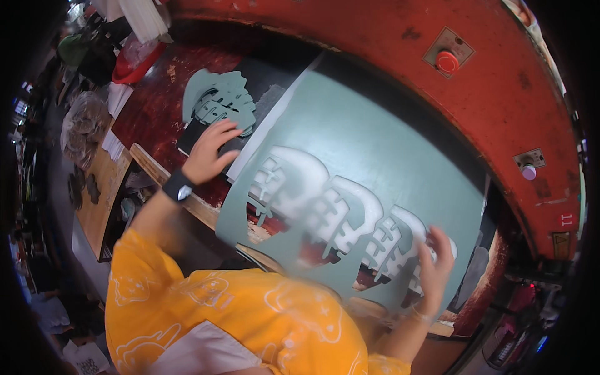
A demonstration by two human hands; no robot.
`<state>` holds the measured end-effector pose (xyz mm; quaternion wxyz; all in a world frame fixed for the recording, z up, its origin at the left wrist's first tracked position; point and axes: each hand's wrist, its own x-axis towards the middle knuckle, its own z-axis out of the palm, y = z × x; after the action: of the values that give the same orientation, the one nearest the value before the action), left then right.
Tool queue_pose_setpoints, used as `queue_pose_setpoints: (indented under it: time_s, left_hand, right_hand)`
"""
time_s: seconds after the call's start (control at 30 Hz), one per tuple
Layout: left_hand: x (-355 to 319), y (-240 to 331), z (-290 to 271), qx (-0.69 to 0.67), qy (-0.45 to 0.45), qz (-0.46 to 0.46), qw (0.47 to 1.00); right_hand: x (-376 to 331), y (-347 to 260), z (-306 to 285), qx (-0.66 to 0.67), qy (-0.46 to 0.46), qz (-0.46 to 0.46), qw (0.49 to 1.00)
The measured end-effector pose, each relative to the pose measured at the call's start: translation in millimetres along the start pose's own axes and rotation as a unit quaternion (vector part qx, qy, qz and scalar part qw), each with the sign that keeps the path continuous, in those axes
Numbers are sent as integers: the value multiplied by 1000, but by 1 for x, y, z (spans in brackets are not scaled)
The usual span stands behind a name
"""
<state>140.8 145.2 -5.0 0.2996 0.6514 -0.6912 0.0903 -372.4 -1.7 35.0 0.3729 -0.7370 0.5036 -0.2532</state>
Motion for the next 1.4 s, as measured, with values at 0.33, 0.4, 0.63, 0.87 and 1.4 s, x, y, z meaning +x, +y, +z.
queue_pose_setpoints:
  time_s: [0.33, 0.4, 0.63, 0.87, 1.4]
  left_hand:
    - [-18, 84, -7, -464, -51, -281, 838]
    - [22, 61, 17, -367, -116, -334, 860]
    - [83, 27, 98, 10, -22, -180, 983]
    - [6, 79, 41, -8, -26, -191, 981]
    - [-4, 93, 5, -9, -164, -152, 975]
  right_hand:
    - [-137, 105, -97, -214, 207, 201, 933]
    - [-107, 113, -102, -73, 260, 119, 955]
    - [-38, 124, -100, -271, 246, 116, 924]
    - [-148, 116, -84, -139, 209, 106, 962]
    - [-72, 192, -171, -317, 124, 72, 937]
